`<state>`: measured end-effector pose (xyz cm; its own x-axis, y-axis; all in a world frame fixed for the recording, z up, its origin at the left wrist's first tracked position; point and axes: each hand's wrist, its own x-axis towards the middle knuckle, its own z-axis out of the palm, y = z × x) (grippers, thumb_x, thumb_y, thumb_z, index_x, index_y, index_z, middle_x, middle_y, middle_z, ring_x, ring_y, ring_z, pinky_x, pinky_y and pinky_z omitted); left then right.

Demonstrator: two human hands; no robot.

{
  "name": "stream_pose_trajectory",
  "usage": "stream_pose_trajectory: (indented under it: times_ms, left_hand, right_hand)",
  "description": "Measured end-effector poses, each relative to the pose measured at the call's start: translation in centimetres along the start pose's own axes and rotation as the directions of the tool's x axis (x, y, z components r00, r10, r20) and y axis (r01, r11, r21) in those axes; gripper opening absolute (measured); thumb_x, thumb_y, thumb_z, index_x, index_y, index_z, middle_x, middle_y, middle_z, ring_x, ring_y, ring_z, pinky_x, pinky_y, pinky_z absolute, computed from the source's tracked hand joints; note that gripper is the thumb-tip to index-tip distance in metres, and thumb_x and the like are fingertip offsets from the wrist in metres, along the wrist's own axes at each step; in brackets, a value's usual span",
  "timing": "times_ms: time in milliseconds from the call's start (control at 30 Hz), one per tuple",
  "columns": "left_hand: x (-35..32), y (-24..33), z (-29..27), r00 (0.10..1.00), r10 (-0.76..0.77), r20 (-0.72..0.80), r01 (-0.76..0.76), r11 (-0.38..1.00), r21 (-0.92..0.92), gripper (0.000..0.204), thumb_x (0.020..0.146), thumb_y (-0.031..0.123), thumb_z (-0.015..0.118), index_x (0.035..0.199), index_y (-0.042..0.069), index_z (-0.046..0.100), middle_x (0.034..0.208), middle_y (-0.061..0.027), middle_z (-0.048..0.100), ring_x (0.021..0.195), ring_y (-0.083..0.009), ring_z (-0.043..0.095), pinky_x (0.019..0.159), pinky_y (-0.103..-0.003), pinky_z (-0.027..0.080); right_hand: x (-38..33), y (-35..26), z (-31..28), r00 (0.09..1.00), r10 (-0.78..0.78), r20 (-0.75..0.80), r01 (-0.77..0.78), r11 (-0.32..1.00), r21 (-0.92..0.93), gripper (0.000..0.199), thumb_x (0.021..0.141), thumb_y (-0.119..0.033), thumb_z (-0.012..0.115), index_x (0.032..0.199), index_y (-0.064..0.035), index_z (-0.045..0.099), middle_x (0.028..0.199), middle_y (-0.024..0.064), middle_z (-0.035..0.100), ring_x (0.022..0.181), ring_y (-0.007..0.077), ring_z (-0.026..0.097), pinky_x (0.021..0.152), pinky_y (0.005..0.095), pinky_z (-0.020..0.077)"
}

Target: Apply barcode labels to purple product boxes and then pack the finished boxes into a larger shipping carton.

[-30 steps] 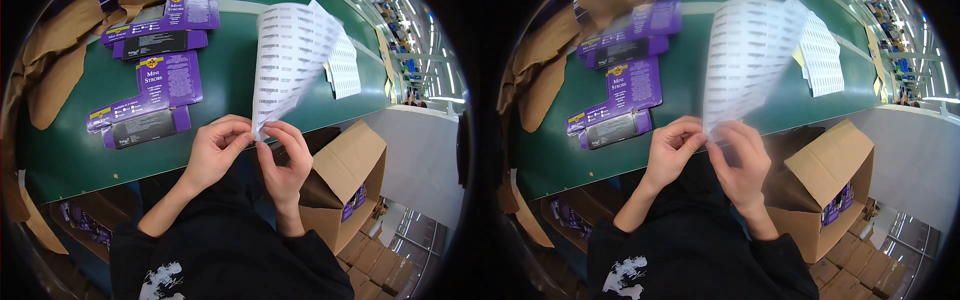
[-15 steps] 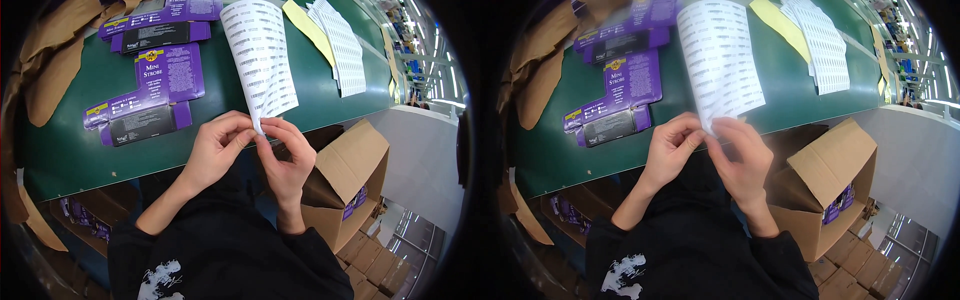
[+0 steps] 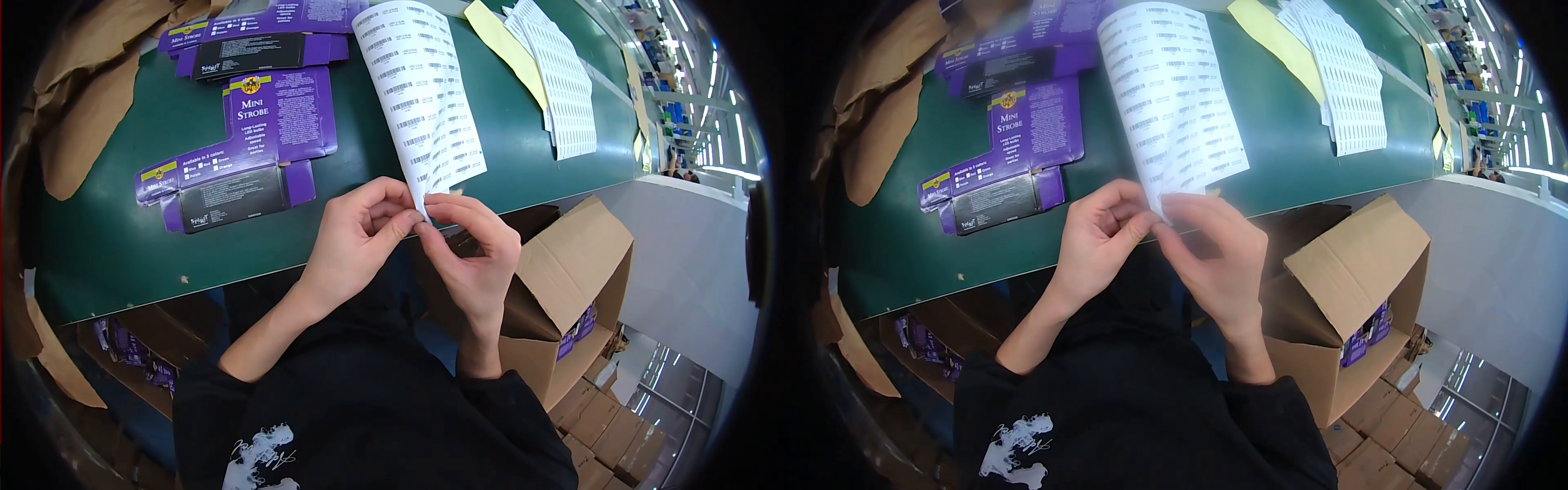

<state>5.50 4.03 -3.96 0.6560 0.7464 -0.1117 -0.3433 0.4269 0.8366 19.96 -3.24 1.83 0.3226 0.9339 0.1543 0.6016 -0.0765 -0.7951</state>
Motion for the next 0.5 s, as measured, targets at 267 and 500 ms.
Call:
stream_pose_trajectory:
  times_ms: [267, 500]
  left_hand:
    - [-0.3, 1.0, -0.3, 1.000, 0.008, 0.013, -0.009, 0.995, 0.102, 0.013, 0.099, -0.002, 0.063, 0.112, -0.006, 0.064, 0.098, -0.0071, 0.072, 0.091, -0.0101, 0.069, 0.081, -0.026, 0.057]
    - [-0.4, 0.0, 0.0, 1.000, 0.023, 0.020, -0.024, 0.997, 0.078, 0.013, 0.100, 0.001, 0.064, 0.112, -0.003, 0.063, 0.100, -0.0061, 0.071, 0.091, -0.0103, 0.068, 0.082, -0.027, 0.056]
  right_hand:
    - [0.4, -1.0, -0.1, 0.998, -0.055, 0.012, 0.056, 0.995, -0.085, 0.015, 0.081, 0.009, 0.074, 0.096, 0.0063, 0.073, 0.096, 0.0152, 0.076, 0.089, 0.0221, 0.073, 0.082, 0.0302, 0.0561]
    - [-0.1, 0.2, 0.5, 0.989, -0.135, -0.063, 0.133, 0.991, -0.029, 0.013, 0.080, 0.005, 0.074, 0.092, 0.0027, 0.070, 0.093, 0.0152, 0.075, 0.082, 0.0255, 0.073, 0.076, 0.0318, 0.0559]
